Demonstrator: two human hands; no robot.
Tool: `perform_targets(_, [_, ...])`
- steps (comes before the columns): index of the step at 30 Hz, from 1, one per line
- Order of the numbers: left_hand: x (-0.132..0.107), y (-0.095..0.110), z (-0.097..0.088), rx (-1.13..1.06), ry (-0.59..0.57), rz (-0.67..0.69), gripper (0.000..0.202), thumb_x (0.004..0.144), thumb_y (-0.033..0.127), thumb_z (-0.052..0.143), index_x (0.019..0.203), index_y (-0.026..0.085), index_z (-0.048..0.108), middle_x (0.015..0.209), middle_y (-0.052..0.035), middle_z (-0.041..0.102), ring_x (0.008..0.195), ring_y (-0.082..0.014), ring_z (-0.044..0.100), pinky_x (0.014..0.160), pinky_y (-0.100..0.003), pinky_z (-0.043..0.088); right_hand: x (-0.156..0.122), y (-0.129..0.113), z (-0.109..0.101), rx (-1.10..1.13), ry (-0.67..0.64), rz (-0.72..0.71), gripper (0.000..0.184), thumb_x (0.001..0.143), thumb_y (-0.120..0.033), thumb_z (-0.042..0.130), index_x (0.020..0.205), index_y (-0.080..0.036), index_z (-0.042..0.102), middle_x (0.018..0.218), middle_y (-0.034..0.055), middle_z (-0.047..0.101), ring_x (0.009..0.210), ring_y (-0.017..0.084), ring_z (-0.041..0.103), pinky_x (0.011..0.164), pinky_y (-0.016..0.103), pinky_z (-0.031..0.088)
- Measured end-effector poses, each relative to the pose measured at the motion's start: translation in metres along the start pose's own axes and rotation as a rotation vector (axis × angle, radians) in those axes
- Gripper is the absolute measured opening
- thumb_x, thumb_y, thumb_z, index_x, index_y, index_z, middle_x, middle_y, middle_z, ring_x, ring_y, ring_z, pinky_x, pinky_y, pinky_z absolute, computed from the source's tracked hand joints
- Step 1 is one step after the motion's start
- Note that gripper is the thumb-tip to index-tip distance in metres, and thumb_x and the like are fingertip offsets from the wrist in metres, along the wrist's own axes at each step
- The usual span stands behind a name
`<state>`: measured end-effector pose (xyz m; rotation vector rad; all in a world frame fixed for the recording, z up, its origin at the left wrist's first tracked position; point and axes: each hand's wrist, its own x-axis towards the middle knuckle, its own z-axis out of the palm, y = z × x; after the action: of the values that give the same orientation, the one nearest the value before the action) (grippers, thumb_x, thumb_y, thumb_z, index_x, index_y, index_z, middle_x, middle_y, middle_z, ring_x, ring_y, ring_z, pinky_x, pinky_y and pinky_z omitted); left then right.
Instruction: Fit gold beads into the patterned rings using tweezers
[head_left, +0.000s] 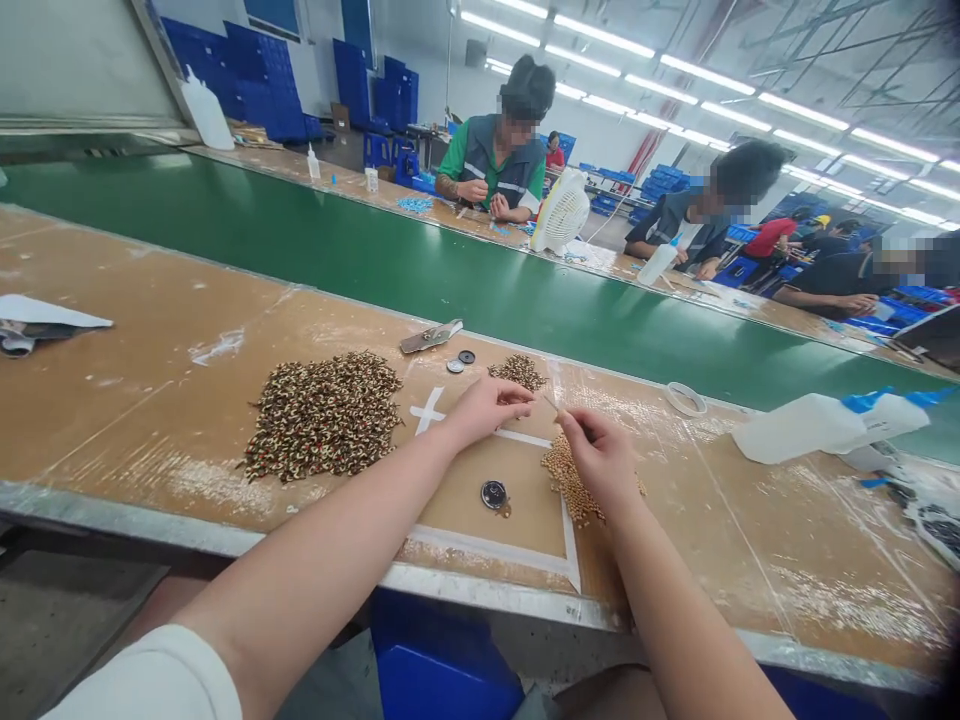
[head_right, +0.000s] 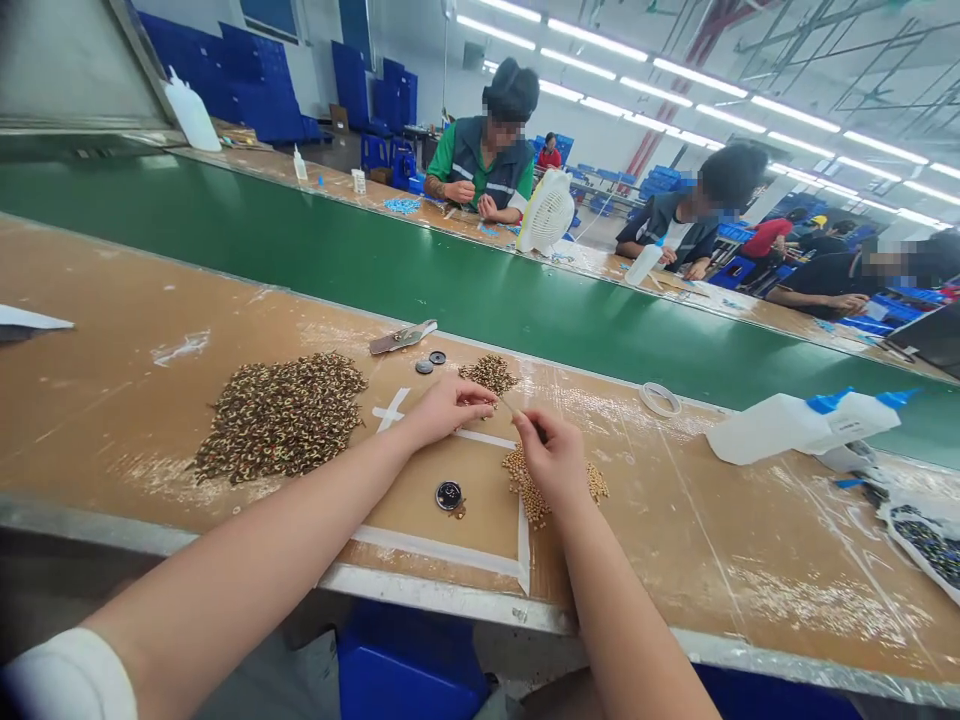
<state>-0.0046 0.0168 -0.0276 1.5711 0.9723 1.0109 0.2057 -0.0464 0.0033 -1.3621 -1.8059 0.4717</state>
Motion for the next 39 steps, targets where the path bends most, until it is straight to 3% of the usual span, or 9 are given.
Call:
perform_targets(5, [-0.001, -0.003, 0.002, 0.003, -0.004, -0.040, 0.031, 0.077, 0.035, 0.079, 0.101, 0.018, 0.071, 0.081, -0.0039, 0.074, 0.062, -0.0119, 0.059, 0.053, -0.021, 0.041, 0.002, 0.020, 0.007, -0.024, -0.021, -0.027, 0.037, 0.098, -0.048, 0.056, 0.084, -0.017, 0.072, 0.067, 0.0009, 0.062, 0.061, 0.016, 0.052, 0.059, 0.027, 0.038])
perform_targets(9, [0.000, -0.002, 0.004, 0.002, -0.007, -0.083, 0.030, 0.081, 0.039, 0.077, 0.100, 0.017, 0.070, 0.084, -0.0054, 0.075, 0.052, -0.0093, 0.052, 0.046, -0.021, 0.040, -0.002, 0.024, 0.007, 0.002, -0.038, -0.005, 0.036, 0.099, -0.046, 0.056, 0.086, -0.017, 0.073, 0.069, 0.0013, 0.063, 0.062, 0.016, 0.053, 0.061, 0.027, 0.038])
perform_targets(16, [0.001, 0.007, 0.004, -0.148, 0.017, -0.129, 0.028, 0.087, 0.038, 0.072, 0.101, 0.016, 0.061, 0.101, -0.0115, 0.079, 0.042, -0.0029, 0.042, 0.042, -0.019, 0.037, 0.004, 0.024, 0.005, 0.065, 0.002, 0.081, 0.036, 0.096, -0.047, 0.058, 0.082, -0.017, 0.073, 0.062, -0.0004, 0.057, 0.058, 0.015, 0.049, 0.057, 0.027, 0.035])
perform_targets(30, [-0.002, 0.008, 0.010, -0.041, 0.036, -0.138, 0.020, 0.089, 0.034, 0.066, 0.099, 0.020, 0.056, 0.095, -0.0054, 0.078, 0.042, -0.0041, 0.045, 0.041, -0.019, 0.034, 0.014, 0.027, 0.016, 0.109, -0.060, 0.152, 0.041, 0.094, -0.050, 0.056, 0.073, -0.017, 0.066, 0.057, -0.0028, 0.041, 0.056, 0.013, 0.038, 0.054, 0.028, 0.027])
perform_targets(34, [-0.001, 0.008, 0.009, -0.055, 0.062, -0.151, 0.020, 0.087, 0.032, 0.066, 0.099, 0.020, 0.056, 0.094, -0.0057, 0.078, 0.044, -0.0045, 0.046, 0.043, -0.019, 0.035, 0.014, 0.023, 0.012, 0.414, -0.123, 0.270, 0.043, 0.089, -0.060, 0.063, 0.077, -0.018, 0.065, 0.056, -0.0049, 0.037, 0.050, 0.011, 0.030, 0.049, 0.027, 0.021])
perform_targets(39, [0.001, 0.008, 0.008, -0.102, 0.091, -0.178, 0.021, 0.085, 0.031, 0.067, 0.096, 0.019, 0.055, 0.092, -0.0058, 0.078, 0.041, -0.0037, 0.042, 0.042, -0.020, 0.034, 0.011, 0.020, 0.001, 0.991, -0.424, 0.406, 0.042, 0.086, -0.059, 0.070, 0.079, -0.022, 0.053, 0.058, -0.0109, 0.020, 0.047, 0.006, 0.008, 0.044, 0.023, 0.007])
